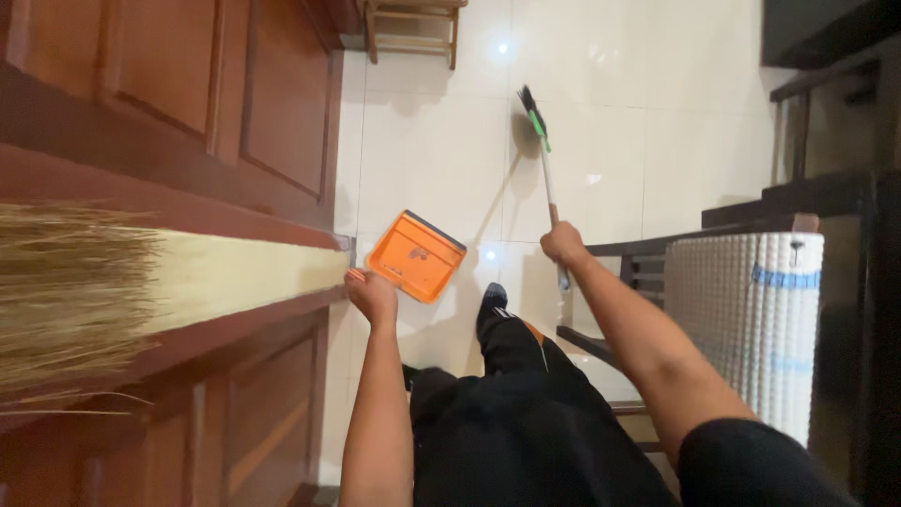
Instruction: The person sweeps the tiled floor with a broom, collecting debris into a handheld dustpan while moving around a dining table and chairs.
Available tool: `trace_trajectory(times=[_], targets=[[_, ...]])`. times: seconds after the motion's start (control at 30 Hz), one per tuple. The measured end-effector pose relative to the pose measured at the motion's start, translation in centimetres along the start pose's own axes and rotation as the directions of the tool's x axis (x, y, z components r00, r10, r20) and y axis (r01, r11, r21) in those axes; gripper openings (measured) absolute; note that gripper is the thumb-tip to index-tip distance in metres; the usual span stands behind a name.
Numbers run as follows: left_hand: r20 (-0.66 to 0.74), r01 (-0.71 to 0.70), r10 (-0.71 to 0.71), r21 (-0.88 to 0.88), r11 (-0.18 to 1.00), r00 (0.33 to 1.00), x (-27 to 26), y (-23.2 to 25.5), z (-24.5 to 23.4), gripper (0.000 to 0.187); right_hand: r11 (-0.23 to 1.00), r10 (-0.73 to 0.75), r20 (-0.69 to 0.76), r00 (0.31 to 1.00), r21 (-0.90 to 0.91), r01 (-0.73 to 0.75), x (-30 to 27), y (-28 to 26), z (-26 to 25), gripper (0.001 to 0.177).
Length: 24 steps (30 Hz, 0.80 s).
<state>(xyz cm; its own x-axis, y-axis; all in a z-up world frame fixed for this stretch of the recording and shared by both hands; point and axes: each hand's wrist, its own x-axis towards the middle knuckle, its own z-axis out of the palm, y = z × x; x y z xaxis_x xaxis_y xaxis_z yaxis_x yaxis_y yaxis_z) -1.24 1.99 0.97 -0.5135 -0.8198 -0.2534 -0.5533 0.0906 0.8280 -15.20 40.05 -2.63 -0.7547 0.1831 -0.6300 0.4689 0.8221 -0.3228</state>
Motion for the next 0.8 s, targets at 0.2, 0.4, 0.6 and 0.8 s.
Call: trace_trajectory(times=[0.2, 0.4, 0.6, 0.8], targets=[[-0.009, 0.115, -0.115, 0.034, 0.993, 0.993, 0.0, 2.7, 0.1, 0.021, 0.899, -0.213, 0.156, 0.965, -0.354, 0.256, 4.0, -2.5, -0.6, 0.04], [-0.009, 0.08, -0.08, 0.041, 0.996, 0.997, 1.4, 5.6, 0.9, 0.022, 0.737, -0.168, 0.52, 0.837, -0.498, 0.457, -4.0, -1.5, 4.7, 0.029], [0.032, 0.153, -0.152, -0.043, 0.987, 0.988, 2.3, 8.4, 3.2, 0.031, 0.728, -0.156, 0.672, 0.724, -0.417, 0.544, -14.6, -3.1, 3.4, 0.028], [-0.027, 0.035, -0.033, 0.047, 0.998, 0.999, 3.9, 4.7, 5.6, 0.036, 0.816, -0.13, 0.728, 0.673, -0.307, 0.489, -18.4, -7.2, -4.6, 0.03]])
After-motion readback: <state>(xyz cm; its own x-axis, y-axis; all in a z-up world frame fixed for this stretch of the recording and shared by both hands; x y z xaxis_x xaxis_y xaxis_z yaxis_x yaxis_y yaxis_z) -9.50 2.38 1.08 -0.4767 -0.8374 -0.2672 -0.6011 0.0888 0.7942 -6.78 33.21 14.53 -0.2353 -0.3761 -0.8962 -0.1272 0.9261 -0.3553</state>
